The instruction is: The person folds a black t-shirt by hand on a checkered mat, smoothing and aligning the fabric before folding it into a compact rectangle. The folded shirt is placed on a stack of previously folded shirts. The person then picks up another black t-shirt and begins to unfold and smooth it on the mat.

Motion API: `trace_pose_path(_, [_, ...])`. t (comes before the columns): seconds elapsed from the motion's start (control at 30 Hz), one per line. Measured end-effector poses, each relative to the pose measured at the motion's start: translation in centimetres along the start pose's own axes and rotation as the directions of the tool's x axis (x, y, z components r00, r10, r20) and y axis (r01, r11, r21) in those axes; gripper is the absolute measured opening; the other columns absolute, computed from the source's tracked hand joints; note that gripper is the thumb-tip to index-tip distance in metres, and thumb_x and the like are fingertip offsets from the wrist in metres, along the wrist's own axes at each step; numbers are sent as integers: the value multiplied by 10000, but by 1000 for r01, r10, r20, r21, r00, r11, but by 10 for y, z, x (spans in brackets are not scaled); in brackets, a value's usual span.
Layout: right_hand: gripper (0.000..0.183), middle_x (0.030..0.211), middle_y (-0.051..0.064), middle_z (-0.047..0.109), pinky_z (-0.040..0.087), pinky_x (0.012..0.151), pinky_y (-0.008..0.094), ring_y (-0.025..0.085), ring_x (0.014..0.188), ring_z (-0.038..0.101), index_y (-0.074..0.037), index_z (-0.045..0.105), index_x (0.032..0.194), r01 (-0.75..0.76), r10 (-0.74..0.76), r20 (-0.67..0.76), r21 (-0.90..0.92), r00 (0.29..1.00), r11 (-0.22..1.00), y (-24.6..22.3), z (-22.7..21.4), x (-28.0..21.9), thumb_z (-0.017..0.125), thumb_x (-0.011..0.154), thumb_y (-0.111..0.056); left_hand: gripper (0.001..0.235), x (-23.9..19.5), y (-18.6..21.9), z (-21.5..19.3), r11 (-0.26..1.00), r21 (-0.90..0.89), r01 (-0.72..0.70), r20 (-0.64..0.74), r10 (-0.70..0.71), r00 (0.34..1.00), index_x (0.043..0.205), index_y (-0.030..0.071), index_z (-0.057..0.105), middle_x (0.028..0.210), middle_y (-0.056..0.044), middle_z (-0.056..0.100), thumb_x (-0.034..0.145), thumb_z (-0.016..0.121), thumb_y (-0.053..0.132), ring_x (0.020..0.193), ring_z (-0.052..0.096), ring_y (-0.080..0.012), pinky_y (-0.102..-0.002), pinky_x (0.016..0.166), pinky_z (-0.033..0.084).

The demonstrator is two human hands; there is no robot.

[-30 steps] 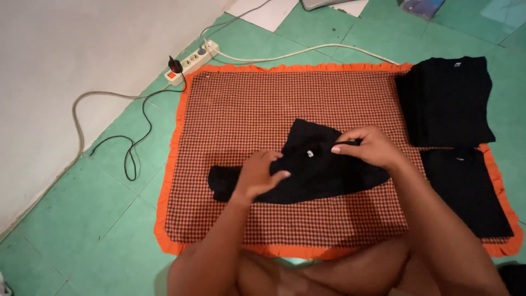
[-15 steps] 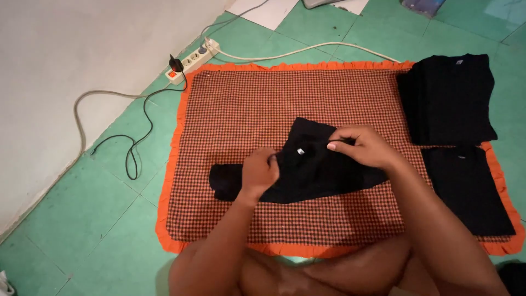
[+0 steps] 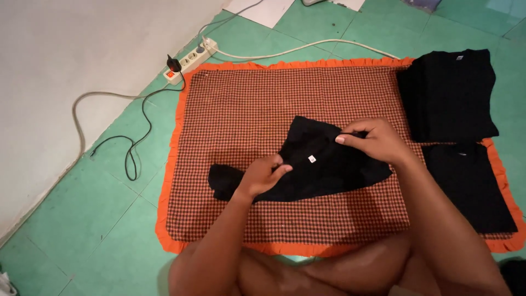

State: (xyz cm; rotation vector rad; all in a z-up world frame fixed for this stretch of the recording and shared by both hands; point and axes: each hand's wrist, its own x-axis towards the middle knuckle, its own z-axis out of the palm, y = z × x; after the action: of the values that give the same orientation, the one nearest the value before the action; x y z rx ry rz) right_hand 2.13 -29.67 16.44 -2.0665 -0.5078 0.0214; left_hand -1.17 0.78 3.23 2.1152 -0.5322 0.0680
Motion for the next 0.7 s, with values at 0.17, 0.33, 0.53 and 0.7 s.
trace_pose_path(0.17, [78, 837, 122, 777, 546, 769, 390, 287, 843, 745, -73, 816, 854, 41, -45, -33, -115, 998, 993, 18, -7, 1, 850, 840, -142, 399, 8, 7, -24, 999, 39, 10, 35, -11, 999, 820, 57, 652, 680, -222, 642, 1013, 622, 405, 667, 647, -435, -464, 619, 486])
trace_pose_path(0.33, [240, 800, 147, 756, 541, 756, 411, 313, 815, 726, -92, 826, 867, -88, 120, 82, -317, 989, 944, 26, -14, 0, 936, 695, -218, 422, 10, -10, -43, 998, 58, 31, -111, -25, 993, 715, 85, 608, 587, -158, 591, 985, 698, 396, 577, 613, -313, -376, 555, 453])
trace_pose_path(0.53, [268, 818, 118, 800, 550, 789, 430, 350, 853, 748, -131, 832, 846, -172, 329, 217, -531, 919, 830, 63, -23, -1, 928, 679, -318, 377, 8, 7, -62, 995, -82, 52, -120, -62, 991, 656, 120, 625, 486, -35, 540, 933, 772, 328, 496, 506, -147, -292, 497, 397])
trace_pose_path(0.7, [186, 834, 93, 805, 566, 771, 403, 294, 847, 756, -176, 842, 907, -206, 318, 198, -439, 927, 874, 88, -11, -6, 887, 747, -259, 110, 11, 3, -65, 990, -142, 25, -68, -35, 997, 737, 153, 730, 549, -15, 594, 808, 813, 162, 553, 577, -153, -289, 516, 457])
